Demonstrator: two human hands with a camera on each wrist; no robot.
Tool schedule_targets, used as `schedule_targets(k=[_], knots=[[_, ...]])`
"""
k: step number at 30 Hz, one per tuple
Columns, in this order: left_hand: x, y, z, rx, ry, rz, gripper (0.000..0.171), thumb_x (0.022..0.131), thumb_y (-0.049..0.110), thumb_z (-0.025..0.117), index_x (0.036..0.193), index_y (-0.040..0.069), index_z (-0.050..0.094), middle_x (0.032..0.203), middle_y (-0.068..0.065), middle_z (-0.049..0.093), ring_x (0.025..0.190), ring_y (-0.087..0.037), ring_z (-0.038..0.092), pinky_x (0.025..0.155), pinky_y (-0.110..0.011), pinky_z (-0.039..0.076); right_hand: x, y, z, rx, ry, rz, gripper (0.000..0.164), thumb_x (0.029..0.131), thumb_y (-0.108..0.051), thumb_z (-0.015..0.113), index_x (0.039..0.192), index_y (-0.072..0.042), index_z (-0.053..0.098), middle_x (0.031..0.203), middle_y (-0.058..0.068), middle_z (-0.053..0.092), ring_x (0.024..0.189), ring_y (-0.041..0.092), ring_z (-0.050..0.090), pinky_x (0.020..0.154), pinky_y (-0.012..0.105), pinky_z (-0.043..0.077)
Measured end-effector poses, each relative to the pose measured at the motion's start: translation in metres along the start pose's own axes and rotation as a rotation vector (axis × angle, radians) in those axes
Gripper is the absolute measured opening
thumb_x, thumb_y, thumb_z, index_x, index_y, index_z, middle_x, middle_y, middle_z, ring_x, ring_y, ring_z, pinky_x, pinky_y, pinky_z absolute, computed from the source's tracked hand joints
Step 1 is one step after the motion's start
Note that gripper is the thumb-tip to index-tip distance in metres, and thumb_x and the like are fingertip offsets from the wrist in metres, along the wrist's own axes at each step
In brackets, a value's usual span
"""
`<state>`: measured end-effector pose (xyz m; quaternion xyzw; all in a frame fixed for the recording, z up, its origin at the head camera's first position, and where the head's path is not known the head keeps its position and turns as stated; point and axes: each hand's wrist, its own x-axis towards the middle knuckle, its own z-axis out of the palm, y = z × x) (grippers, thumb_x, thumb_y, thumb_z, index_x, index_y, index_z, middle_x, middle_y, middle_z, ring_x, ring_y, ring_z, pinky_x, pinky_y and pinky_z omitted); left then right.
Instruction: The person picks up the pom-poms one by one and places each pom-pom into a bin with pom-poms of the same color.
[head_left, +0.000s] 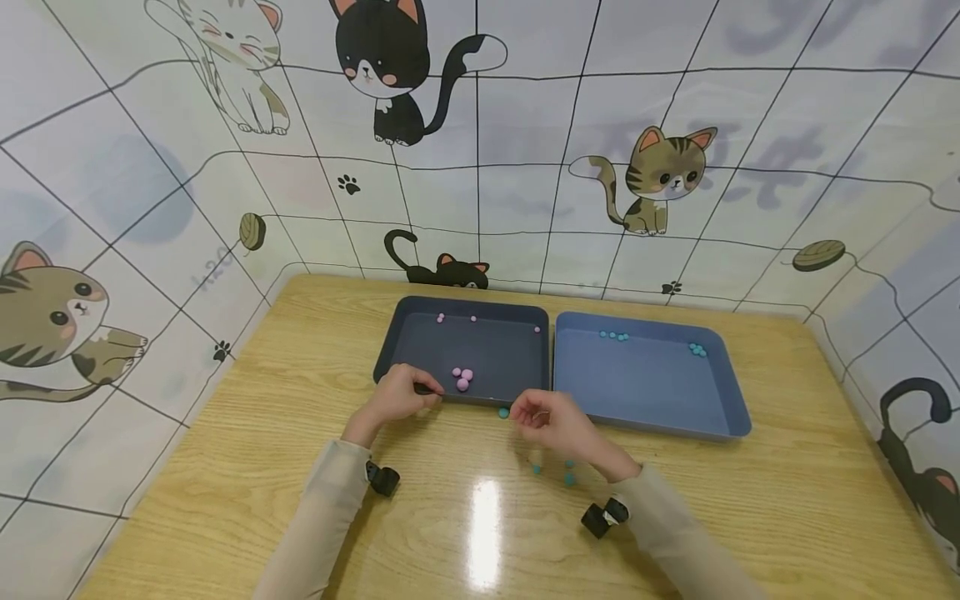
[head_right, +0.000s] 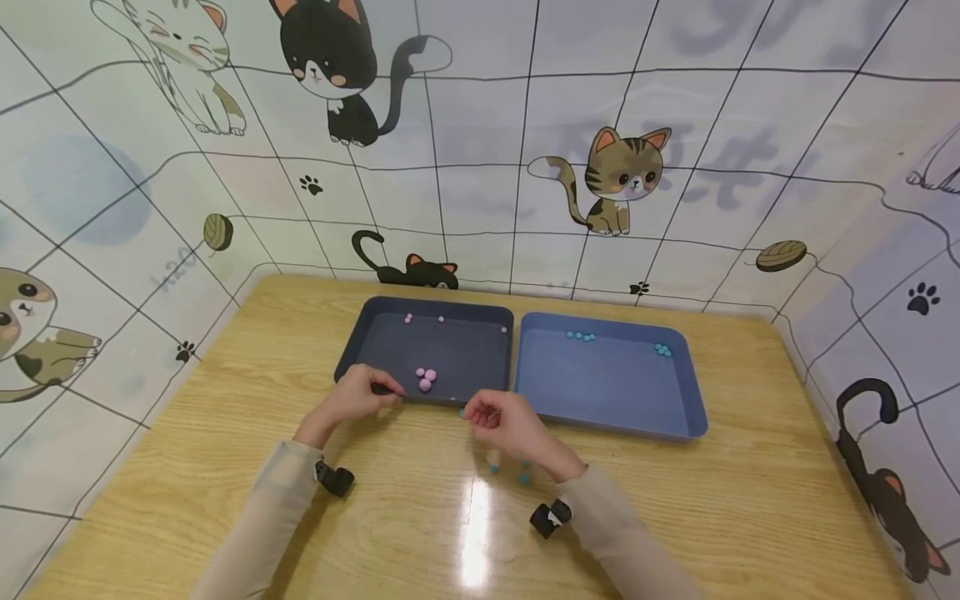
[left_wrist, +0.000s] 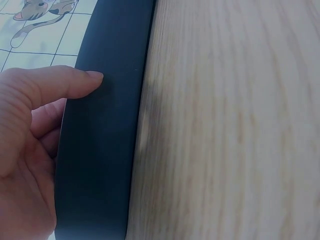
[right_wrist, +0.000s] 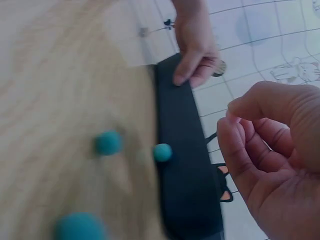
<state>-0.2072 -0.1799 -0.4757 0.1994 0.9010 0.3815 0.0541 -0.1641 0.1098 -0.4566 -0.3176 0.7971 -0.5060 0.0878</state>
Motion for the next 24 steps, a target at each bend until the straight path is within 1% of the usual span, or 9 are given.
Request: schedule_targets(k=[3,6,11,13,17,22,24], knots=[[0.0,0.0,-0.001,0.005,0.004,0.007,0.007,0.078,0.008,0.072,0.082,0.011,0.076,0.081,0.001,0.071,0.079,-0.013,0.062,0.074,-0.035,0.049,0.008,-0.003,-0.006,0.037,0.02,0.003,0.009,0.084,0.007,0.062,0.091,0.003,0.063,0.083,0.013,0.061,0.074,0.014,0.054,0.062,0.026,0.049],[0.0,0.0,-0.001,0.008,0.005,0.014,0.007,0.078,0.008,0.072,0.082,0.011,0.076,0.081,0.001,0.071,0.079,-0.014,0.063,0.075,-0.036,0.049,0.017,-0.003,-0.011,0.088,0.044,0.01,0.007,0.085,0.005,0.062,0.092,0.003,0.062,0.085,0.012,0.061,0.076,0.014,0.055,0.063,0.025,0.049],[0.0,0.0,-0.001,0.005,0.003,0.024,0.006,0.078,0.008,0.072,0.082,0.011,0.076,0.08,0.001,0.071,0.078,-0.013,0.063,0.074,-0.035,0.049,0.031,0.001,-0.017,0.158,0.105,0.018,0.008,0.085,0.005,0.062,0.093,0.005,0.062,0.084,0.014,0.061,0.075,0.015,0.056,0.065,0.025,0.049],[0.0,0.0,0.0,0.005,0.004,0.025,0.006,0.078,0.008,0.073,0.082,0.011,0.076,0.08,0.002,0.071,0.078,-0.013,0.063,0.074,-0.035,0.049,0.036,0.003,-0.018,0.183,0.133,0.04,0.01,0.085,0.005,0.062,0.095,0.006,0.061,0.084,0.014,0.061,0.075,0.016,0.056,0.066,0.025,0.049],[0.001,0.0,0.0,0.002,0.004,0.023,0.006,0.078,0.008,0.073,0.082,0.011,0.076,0.08,0.002,0.071,0.078,-0.013,0.063,0.074,-0.034,0.049,0.047,0.005,-0.019,0.209,0.194,0.106,0.011,0.084,0.005,0.063,0.096,0.004,0.062,0.086,0.014,0.062,0.076,0.016,0.057,0.068,0.024,0.049],[0.001,0.0,0.0,0.006,0.005,0.021,0.006,0.078,0.008,0.073,0.082,0.011,0.076,0.079,0.002,0.071,0.077,-0.013,0.063,0.074,-0.034,0.049,0.059,0.008,-0.019,0.194,0.275,0.146,0.013,0.084,0.005,0.064,0.097,0.007,0.062,0.087,0.017,0.062,0.076,0.017,0.057,0.067,0.023,0.048],[0.001,0.0,0.0,0.007,0.005,0.022,0.006,0.078,0.008,0.073,0.082,0.011,0.076,0.079,0.002,0.071,0.077,-0.013,0.063,0.074,-0.035,0.05,0.063,0.009,-0.019,0.191,0.316,0.186,0.016,0.084,0.005,0.064,0.099,0.009,0.061,0.089,0.017,0.061,0.076,0.015,0.057,0.067,0.022,0.048]])
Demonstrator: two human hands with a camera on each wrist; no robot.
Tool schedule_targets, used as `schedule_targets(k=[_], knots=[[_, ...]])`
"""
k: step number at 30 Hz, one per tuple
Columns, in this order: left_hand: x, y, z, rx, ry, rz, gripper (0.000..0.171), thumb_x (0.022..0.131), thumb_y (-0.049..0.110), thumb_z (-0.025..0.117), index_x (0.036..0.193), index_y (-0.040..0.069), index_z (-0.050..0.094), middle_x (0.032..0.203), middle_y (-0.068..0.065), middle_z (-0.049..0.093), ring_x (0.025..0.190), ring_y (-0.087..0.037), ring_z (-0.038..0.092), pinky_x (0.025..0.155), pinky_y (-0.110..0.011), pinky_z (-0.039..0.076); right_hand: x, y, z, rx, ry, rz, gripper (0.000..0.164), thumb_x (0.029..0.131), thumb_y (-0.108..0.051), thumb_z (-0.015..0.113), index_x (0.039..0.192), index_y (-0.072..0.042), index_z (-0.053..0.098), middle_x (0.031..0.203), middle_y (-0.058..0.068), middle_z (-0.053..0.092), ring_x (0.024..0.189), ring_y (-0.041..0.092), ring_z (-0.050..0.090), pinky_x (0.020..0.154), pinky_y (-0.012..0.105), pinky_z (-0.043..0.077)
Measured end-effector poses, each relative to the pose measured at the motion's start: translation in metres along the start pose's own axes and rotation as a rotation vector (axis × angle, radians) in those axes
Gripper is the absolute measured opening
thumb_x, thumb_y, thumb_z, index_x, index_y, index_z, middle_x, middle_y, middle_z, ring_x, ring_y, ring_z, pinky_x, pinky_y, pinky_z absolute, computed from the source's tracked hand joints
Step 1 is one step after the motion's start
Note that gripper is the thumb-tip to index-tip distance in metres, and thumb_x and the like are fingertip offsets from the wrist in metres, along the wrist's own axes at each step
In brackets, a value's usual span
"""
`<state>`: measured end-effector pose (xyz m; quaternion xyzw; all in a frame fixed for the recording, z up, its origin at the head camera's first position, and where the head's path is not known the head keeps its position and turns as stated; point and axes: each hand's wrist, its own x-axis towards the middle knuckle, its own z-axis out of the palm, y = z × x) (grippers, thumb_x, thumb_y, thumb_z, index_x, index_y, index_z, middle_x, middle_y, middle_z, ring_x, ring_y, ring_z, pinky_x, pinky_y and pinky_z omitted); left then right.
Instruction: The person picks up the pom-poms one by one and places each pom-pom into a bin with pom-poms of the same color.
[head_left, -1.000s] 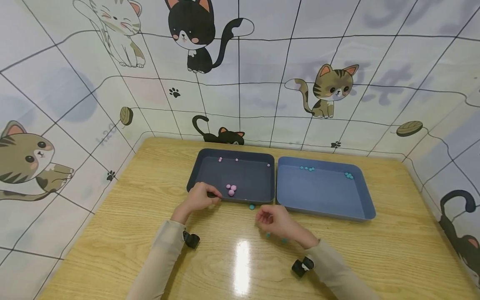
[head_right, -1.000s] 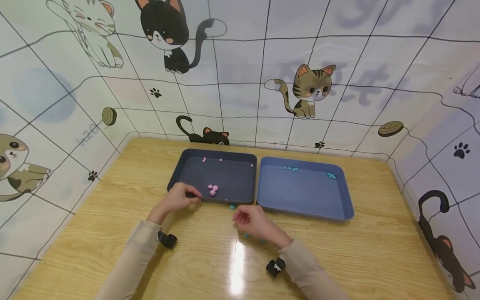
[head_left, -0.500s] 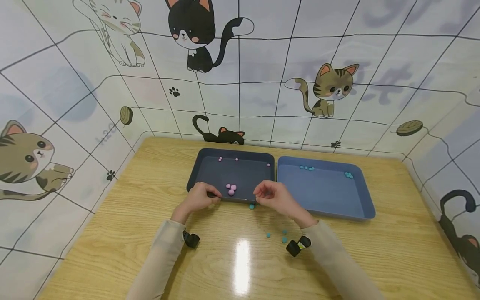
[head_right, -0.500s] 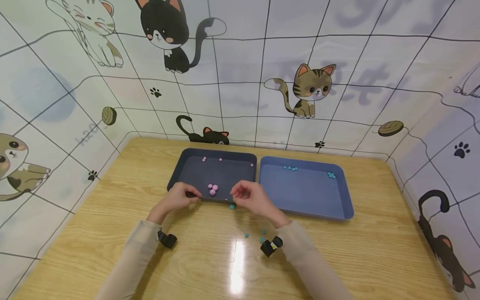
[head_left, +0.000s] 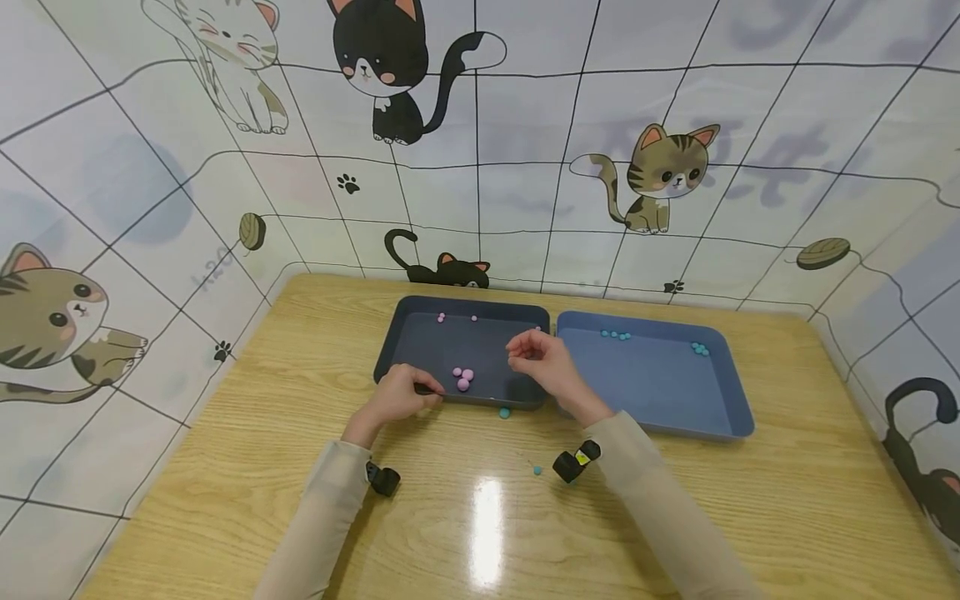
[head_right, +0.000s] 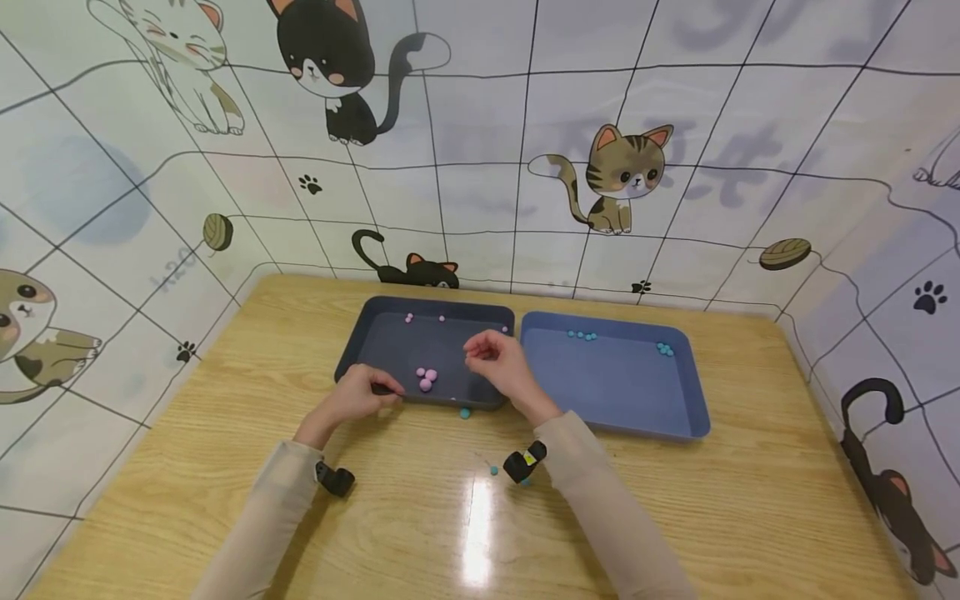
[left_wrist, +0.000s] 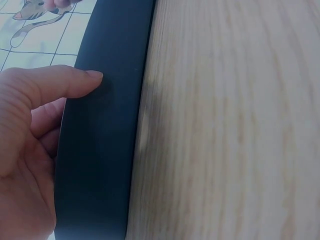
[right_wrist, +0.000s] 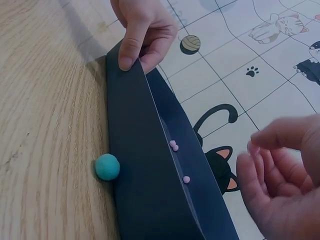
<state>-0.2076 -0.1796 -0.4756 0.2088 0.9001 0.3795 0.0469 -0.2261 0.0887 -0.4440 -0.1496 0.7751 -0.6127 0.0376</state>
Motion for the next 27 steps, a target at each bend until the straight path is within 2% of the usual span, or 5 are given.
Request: schedule_targets(k=[5,8,13,22,27], knots=[[0.0,0.0,0.0,-0.004,-0.003,0.001,0.006,0.078,0.008,0.072,0.082,0.01,0.076,0.079,0.002,0.071,0.077,-0.012,0.063,0.073,-0.034,0.05,0.007,0.001,0.005,0.02,0.111,0.094,0.024,0.084,0.005,0.063,0.107,0.011,0.058,0.102,0.023,0.06,0.087,0.023,0.058,0.072,0.019,0.047],[0.0,0.0,0.0,-0.006,-0.002,0.0,0.006,0.078,0.008,0.072,0.082,0.01,0.076,0.079,0.002,0.071,0.077,-0.012,0.062,0.072,-0.033,0.049,0.008,0.001,0.005,0.027,0.136,0.105,0.024,0.083,0.006,0.063,0.107,0.011,0.058,0.106,0.026,0.059,0.088,0.022,0.059,0.073,0.019,0.047],[-0.001,0.0,-0.001,-0.009,0.0,0.001,0.006,0.077,0.008,0.073,0.081,0.011,0.076,0.08,0.002,0.071,0.076,-0.011,0.062,0.072,-0.032,0.048,0.006,0.001,0.001,0.015,0.123,0.117,0.021,0.084,0.002,0.064,0.104,0.007,0.061,0.103,0.022,0.061,0.081,0.009,0.057,0.074,0.02,0.048],[-0.002,0.001,-0.001,-0.01,0.0,-0.002,0.007,0.078,0.007,0.072,0.082,0.01,0.076,0.081,0.0,0.071,0.079,-0.014,0.063,0.074,-0.035,0.049,-0.013,-0.009,-0.01,-0.019,0.077,0.096,0.018,0.086,-0.001,0.064,0.102,0.005,0.062,0.1,0.018,0.061,0.082,0.012,0.057,0.073,0.021,0.048],[-0.005,0.003,0.0,0.003,0.053,0.042,0.008,0.076,0.007,0.073,0.084,0.008,0.075,0.083,-0.001,0.071,0.082,-0.017,0.063,0.079,-0.039,0.049,-0.028,-0.013,-0.023,-0.035,0.048,0.077,0.018,0.087,-0.004,0.064,0.103,0.003,0.062,0.102,0.016,0.06,0.086,0.013,0.058,0.075,0.024,0.048]])
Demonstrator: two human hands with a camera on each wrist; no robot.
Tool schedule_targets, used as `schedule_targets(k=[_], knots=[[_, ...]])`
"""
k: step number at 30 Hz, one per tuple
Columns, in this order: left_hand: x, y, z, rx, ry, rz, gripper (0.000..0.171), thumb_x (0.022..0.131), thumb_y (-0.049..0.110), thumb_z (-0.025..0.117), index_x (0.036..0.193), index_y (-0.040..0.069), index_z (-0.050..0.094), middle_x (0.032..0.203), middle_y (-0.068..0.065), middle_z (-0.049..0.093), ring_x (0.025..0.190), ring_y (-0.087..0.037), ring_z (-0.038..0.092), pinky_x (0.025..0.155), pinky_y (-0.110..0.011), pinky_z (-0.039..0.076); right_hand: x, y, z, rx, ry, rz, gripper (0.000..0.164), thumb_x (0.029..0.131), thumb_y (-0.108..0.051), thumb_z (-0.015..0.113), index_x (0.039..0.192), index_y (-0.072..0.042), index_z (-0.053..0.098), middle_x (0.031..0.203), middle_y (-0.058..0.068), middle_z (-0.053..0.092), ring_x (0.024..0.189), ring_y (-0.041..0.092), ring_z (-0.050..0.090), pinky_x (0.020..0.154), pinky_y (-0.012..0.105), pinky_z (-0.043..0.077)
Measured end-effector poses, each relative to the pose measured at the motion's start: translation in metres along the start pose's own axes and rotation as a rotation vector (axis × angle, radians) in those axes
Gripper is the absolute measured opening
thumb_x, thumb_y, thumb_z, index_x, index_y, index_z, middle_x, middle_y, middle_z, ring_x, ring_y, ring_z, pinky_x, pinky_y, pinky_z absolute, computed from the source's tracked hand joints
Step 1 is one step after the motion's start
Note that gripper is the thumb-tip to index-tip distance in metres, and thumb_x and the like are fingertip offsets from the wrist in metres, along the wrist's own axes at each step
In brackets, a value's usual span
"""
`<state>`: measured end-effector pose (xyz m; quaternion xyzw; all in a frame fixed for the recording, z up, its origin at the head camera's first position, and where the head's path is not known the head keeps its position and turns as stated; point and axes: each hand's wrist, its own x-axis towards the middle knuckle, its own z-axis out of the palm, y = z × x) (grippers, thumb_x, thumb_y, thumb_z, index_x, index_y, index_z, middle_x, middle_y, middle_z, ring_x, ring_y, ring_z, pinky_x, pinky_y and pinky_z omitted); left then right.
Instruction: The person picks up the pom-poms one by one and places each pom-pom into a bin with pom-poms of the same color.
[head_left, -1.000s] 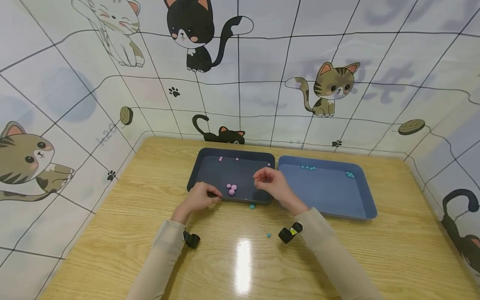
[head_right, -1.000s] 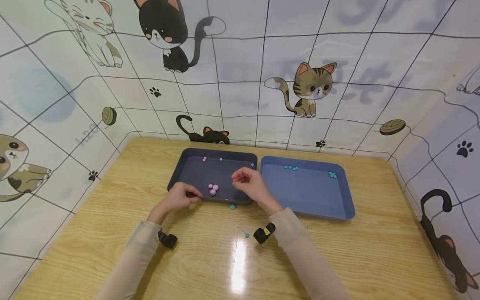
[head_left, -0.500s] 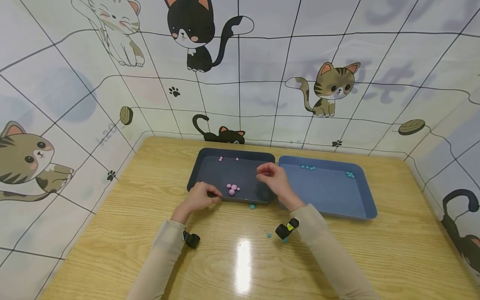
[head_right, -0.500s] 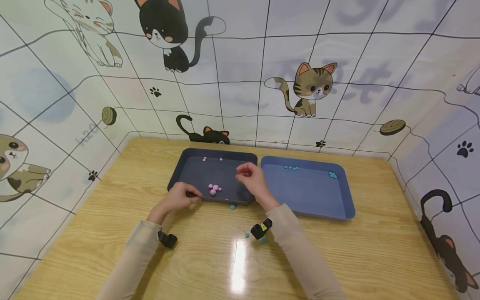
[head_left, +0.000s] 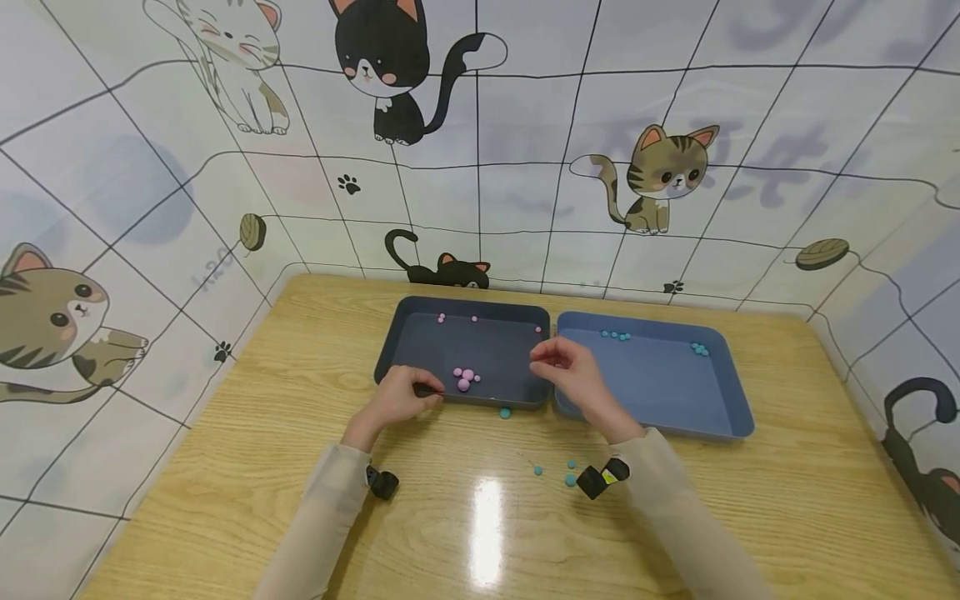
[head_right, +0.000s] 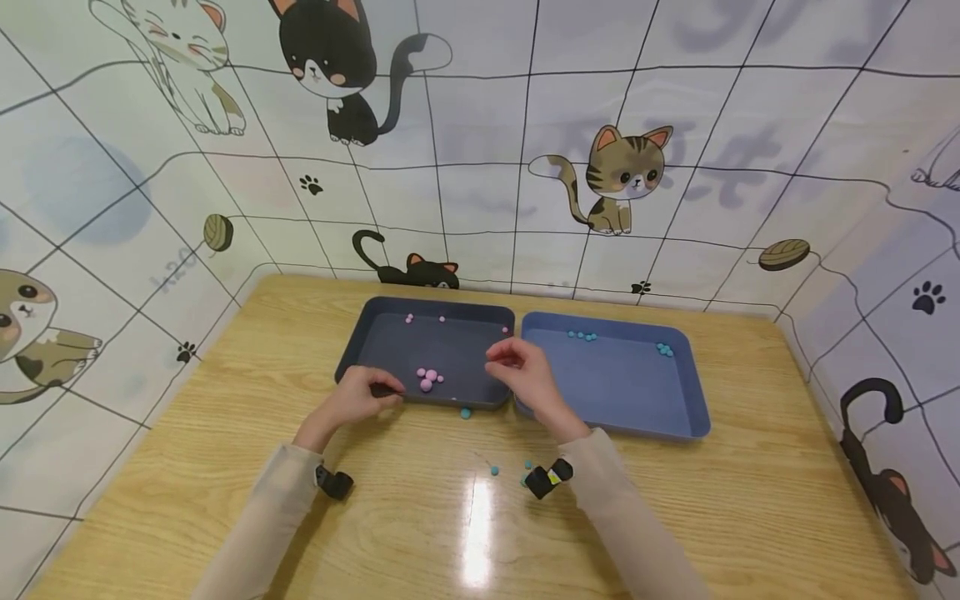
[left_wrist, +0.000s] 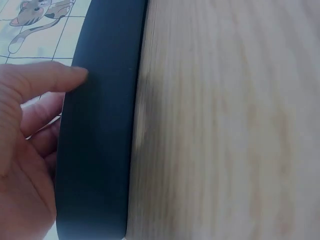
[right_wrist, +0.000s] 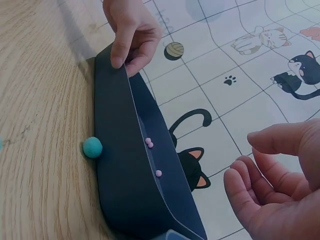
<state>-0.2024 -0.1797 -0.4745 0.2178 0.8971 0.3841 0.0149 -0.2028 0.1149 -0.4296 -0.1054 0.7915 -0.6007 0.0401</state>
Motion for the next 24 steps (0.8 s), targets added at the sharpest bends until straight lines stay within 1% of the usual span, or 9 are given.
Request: schedule_targets(k=[2,4,9,12,14,17,20,22,24], knots=[[-0.002,-0.001,0.001,-0.002,0.044,0.049,0.009,0.075,0.006,0.074,0.084,0.008,0.074,0.083,-0.002,0.07,0.082,-0.018,0.064,0.079,-0.039,0.05,-0.005,0.001,-0.005,-0.003,-0.002,-0.014,0.018,0.087,-0.004,0.064,0.104,0.004,0.062,0.103,0.017,0.06,0.087,0.013,0.058,0.076,0.025,0.048],[-0.004,-0.001,0.002,-0.006,0.1,0.122,0.01,0.075,0.005,0.075,0.084,0.007,0.073,0.083,-0.003,0.07,0.082,-0.019,0.064,0.078,-0.039,0.05,-0.011,0.002,-0.011,-0.008,0.002,-0.026,0.018,0.087,-0.004,0.063,0.103,0.005,0.062,0.103,0.017,0.06,0.088,0.013,0.058,0.077,0.026,0.047],[-0.006,0.0,0.006,0.006,0.267,0.303,0.011,0.072,0.003,0.076,0.081,0.006,0.072,0.082,-0.003,0.069,0.08,-0.019,0.063,0.074,-0.037,0.051,-0.023,0.003,-0.022,-0.003,0.003,-0.043,0.018,0.088,-0.004,0.063,0.102,0.006,0.061,0.102,0.018,0.06,0.089,0.012,0.058,0.078,0.026,0.047],[-0.007,0.005,0.011,0.006,0.355,0.386,0.011,0.071,-0.001,0.075,0.078,0.006,0.071,0.079,-0.003,0.068,0.076,-0.018,0.062,0.07,-0.034,0.051,-0.029,0.004,-0.029,0.008,0.011,-0.038,0.019,0.087,-0.004,0.064,0.101,0.008,0.061,0.101,0.019,0.06,0.089,0.01,0.058,0.077,0.025,0.048],[-0.008,0.011,0.016,0.013,0.405,0.422,0.011,0.069,-0.003,0.075,0.075,0.006,0.069,0.076,-0.003,0.066,0.073,-0.018,0.061,0.067,-0.033,0.051,-0.033,0.004,-0.033,0.008,0.017,-0.032,0.02,0.087,-0.005,0.064,0.102,0.008,0.06,0.101,0.021,0.06,0.088,0.008,0.058,0.077,0.023,0.048],[-0.012,0.023,0.025,0.07,0.464,0.399,0.012,0.068,-0.005,0.075,0.07,0.005,0.068,0.071,-0.003,0.065,0.068,-0.017,0.059,0.063,-0.03,0.049,-0.039,0.006,-0.04,0.005,0.023,-0.023,0.023,0.087,-0.006,0.065,0.102,0.01,0.059,0.102,0.021,0.059,0.088,0.007,0.058,0.077,0.022,0.048],[-0.017,0.039,0.037,0.14,0.481,0.293,0.012,0.068,-0.003,0.076,0.068,0.005,0.068,0.068,-0.002,0.064,0.064,-0.015,0.059,0.059,-0.027,0.049,-0.044,0.009,-0.047,0.01,0.032,-0.011,0.022,0.087,-0.007,0.065,0.102,0.009,0.059,0.102,0.018,0.06,0.088,0.008,0.058,0.077,0.022,0.048],[-0.021,0.048,0.044,0.158,0.461,0.213,0.01,0.069,-0.003,0.076,0.068,0.004,0.069,0.067,-0.003,0.064,0.062,-0.015,0.059,0.057,-0.027,0.049,-0.047,0.01,-0.052,0.016,0.037,-0.002,0.022,0.087,-0.008,0.065,0.102,0.008,0.059,0.102,0.016,0.06,0.088,0.008,0.057,0.077,0.022,0.048],[-0.025,0.055,0.052,0.154,0.419,0.142,0.007,0.071,-0.001,0.075,0.07,0.004,0.07,0.067,-0.004,0.065,0.061,-0.015,0.061,0.056,-0.025,0.049,-0.051,0.012,-0.058,0.016,0.046,-0.001,0.022,0.088,-0.008,0.065,0.101,0.008,0.059,0.103,0.016,0.06,0.088,0.007,0.057,0.077,0.022,0.048]])
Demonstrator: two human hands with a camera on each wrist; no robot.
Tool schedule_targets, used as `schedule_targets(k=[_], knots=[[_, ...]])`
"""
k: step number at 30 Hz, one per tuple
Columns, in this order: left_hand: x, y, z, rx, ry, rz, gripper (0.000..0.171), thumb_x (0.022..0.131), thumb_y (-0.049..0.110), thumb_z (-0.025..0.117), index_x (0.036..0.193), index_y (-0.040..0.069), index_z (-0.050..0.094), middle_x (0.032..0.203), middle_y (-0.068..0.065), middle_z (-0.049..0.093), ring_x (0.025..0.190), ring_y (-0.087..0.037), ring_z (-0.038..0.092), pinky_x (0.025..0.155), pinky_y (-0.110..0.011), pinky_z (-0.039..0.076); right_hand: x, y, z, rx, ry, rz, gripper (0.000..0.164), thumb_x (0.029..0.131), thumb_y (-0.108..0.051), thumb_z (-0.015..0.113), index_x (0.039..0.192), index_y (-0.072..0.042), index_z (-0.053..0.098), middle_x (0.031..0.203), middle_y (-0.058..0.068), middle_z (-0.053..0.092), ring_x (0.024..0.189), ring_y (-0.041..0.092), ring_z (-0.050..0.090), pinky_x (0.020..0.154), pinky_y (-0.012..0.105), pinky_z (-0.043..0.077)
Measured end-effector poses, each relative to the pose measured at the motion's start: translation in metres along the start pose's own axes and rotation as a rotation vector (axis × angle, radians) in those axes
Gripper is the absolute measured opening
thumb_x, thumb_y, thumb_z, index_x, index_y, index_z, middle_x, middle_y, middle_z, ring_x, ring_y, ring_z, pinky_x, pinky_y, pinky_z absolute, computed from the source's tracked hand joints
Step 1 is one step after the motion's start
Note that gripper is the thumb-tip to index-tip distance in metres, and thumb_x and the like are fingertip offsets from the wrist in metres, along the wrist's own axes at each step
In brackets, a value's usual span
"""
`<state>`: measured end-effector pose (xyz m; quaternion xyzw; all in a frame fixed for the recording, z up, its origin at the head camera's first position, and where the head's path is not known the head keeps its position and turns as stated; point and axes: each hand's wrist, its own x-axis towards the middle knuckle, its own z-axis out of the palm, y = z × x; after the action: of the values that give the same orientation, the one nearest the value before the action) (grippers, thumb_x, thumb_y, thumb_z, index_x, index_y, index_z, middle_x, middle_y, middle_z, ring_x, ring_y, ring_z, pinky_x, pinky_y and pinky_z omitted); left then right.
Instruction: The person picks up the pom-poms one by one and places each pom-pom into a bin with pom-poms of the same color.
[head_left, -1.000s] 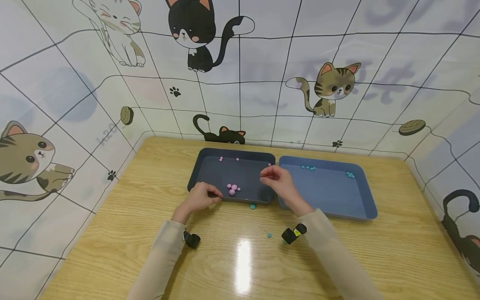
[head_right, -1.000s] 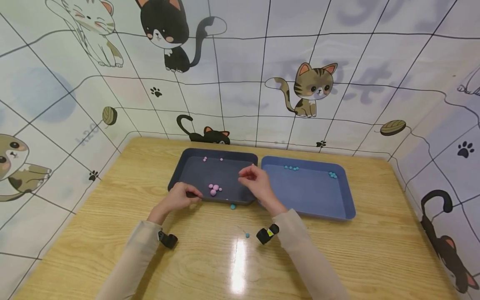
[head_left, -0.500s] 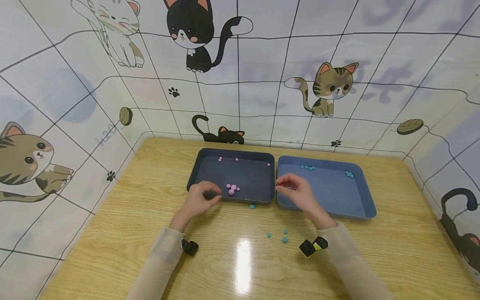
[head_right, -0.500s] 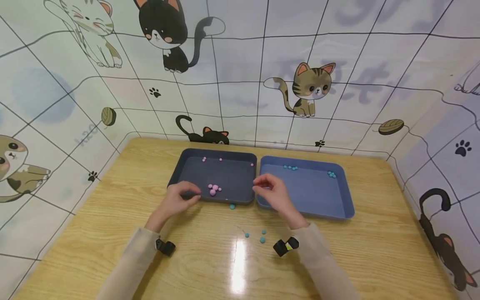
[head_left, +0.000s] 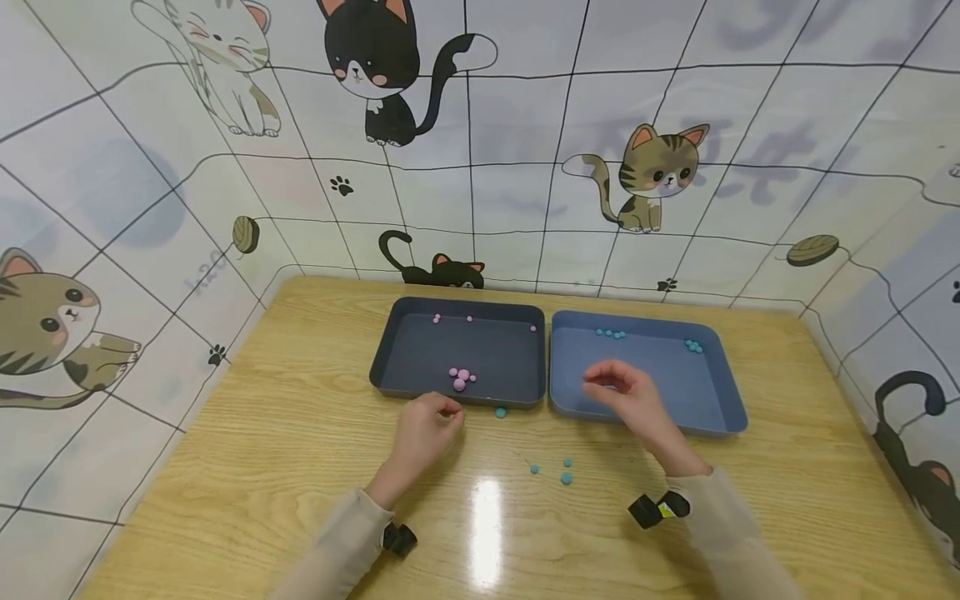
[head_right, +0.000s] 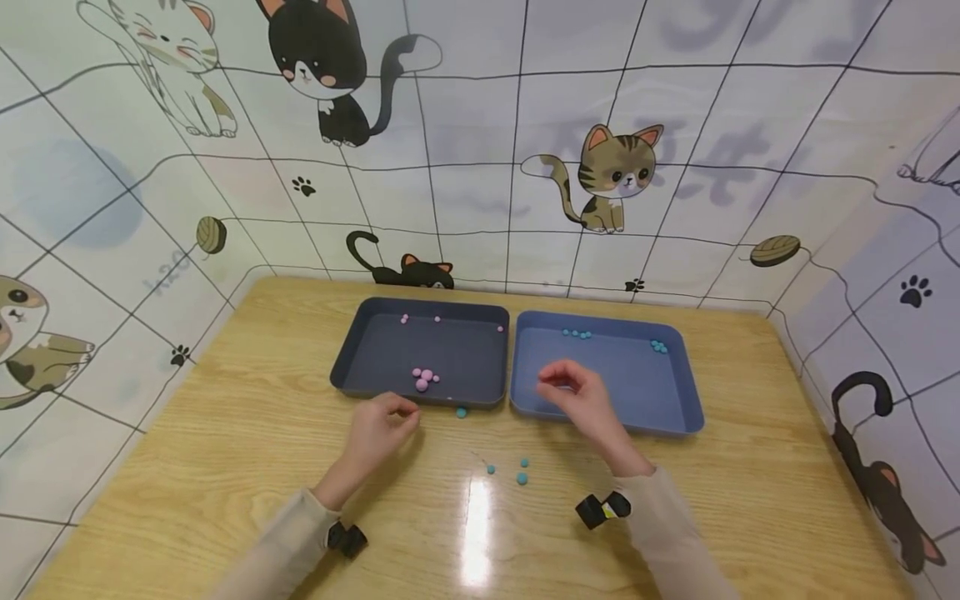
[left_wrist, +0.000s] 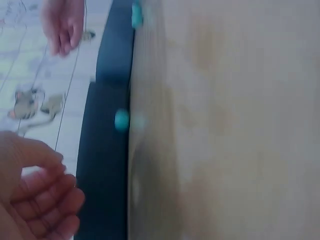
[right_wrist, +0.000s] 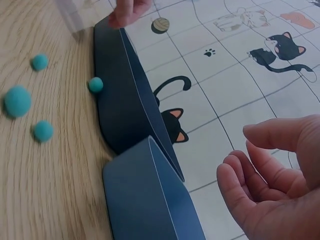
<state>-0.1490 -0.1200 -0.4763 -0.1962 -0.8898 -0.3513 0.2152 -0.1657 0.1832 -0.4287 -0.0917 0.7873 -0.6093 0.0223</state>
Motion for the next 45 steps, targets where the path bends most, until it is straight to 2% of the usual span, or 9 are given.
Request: schedule_targets(k=[3,6,8,12,19,25,32,39,45], knots=[[-0.004,0.009,0.006,0.0,-0.089,-0.072,0.003,0.073,0.003,0.074,0.073,0.002,0.071,0.071,-0.006,0.067,0.062,-0.014,0.062,0.057,-0.023,0.05,-0.004,0.003,-0.008,-0.016,0.011,-0.012,0.024,0.088,-0.008,0.065,0.102,0.01,0.059,0.103,0.016,0.06,0.088,0.007,0.057,0.076,0.021,0.047],[-0.005,0.015,0.012,0.0,-0.179,-0.096,0.009,0.074,0.008,0.074,0.078,0.0,0.072,0.075,-0.008,0.069,0.064,-0.014,0.063,0.058,-0.023,0.049,-0.009,0.006,-0.016,-0.038,0.009,-0.019,0.022,0.088,-0.007,0.064,0.102,0.009,0.059,0.1,0.012,0.061,0.087,0.006,0.057,0.076,0.02,0.048],[-0.004,0.016,0.015,-0.007,-0.222,-0.083,0.011,0.075,0.008,0.074,0.08,-0.001,0.072,0.077,-0.009,0.069,0.066,-0.015,0.063,0.06,-0.024,0.05,-0.012,0.009,-0.021,-0.051,0.003,-0.016,0.022,0.088,-0.007,0.064,0.102,0.009,0.06,0.098,0.008,0.061,0.087,0.006,0.057,0.075,0.021,0.048],[-0.002,0.018,0.02,-0.023,-0.278,-0.013,0.015,0.076,0.007,0.073,0.088,-0.002,0.072,0.084,-0.011,0.07,0.074,-0.018,0.065,0.066,-0.028,0.052,-0.016,0.014,-0.029,-0.077,0.005,0.01,0.022,0.088,-0.009,0.065,0.102,0.008,0.06,0.095,0.0,0.063,0.086,0.006,0.057,0.074,0.022,0.048],[0.002,0.021,0.028,-0.01,-0.293,0.138,0.021,0.075,-0.004,0.068,0.095,-0.005,0.07,0.095,-0.014,0.069,0.09,-0.025,0.066,0.078,-0.035,0.052,-0.021,0.018,-0.037,-0.061,0.006,0.06,0.024,0.089,-0.01,0.064,0.103,0.008,0.059,0.092,-0.003,0.064,0.081,0.009,0.059,0.073,0.026,0.049],[0.006,0.028,0.03,0.034,-0.338,0.142,0.022,0.077,-0.003,0.067,0.099,-0.002,0.07,0.103,-0.016,0.068,0.096,-0.028,0.064,0.081,-0.037,0.052,-0.021,0.02,-0.039,-0.05,-0.008,0.075,0.027,0.089,-0.015,0.064,0.103,0.008,0.058,0.093,0.004,0.064,0.082,0.017,0.06,0.074,0.027,0.05],[0.007,0.03,0.035,0.044,-0.375,0.147,0.011,0.078,-0.006,0.062,0.08,0.004,0.066,0.09,-0.007,0.068,0.082,-0.021,0.063,0.068,-0.031,0.052,-0.022,0.023,-0.039,-0.037,-0.022,0.091,0.029,0.091,-0.015,0.062,0.105,0.009,0.058,0.096,0.016,0.062,0.082,0.018,0.061,0.076,0.03,0.051],[0.005,0.032,0.034,0.038,-0.355,0.095,0.009,0.077,-0.002,0.066,0.084,0.002,0.07,0.076,-0.005,0.064,0.069,-0.014,0.058,0.06,-0.023,0.048,-0.024,0.024,-0.04,-0.022,-0.032,0.083,0.028,0.092,-0.014,0.06,0.105,0.01,0.057,0.095,0.018,0.062,0.082,0.016,0.062,0.076,0.031,0.051],[0.005,0.032,0.035,0.049,-0.343,-0.042,0.01,0.072,-0.001,0.069,0.079,0.003,0.062,0.068,-0.001,0.053,0.058,-0.009,0.046,0.05,-0.02,0.039,-0.028,0.024,-0.046,-0.029,-0.011,0.066,0.027,0.09,-0.013,0.062,0.105,0.01,0.058,0.093,0.005,0.064,0.082,0.013,0.061,0.075,0.027,0.051]])
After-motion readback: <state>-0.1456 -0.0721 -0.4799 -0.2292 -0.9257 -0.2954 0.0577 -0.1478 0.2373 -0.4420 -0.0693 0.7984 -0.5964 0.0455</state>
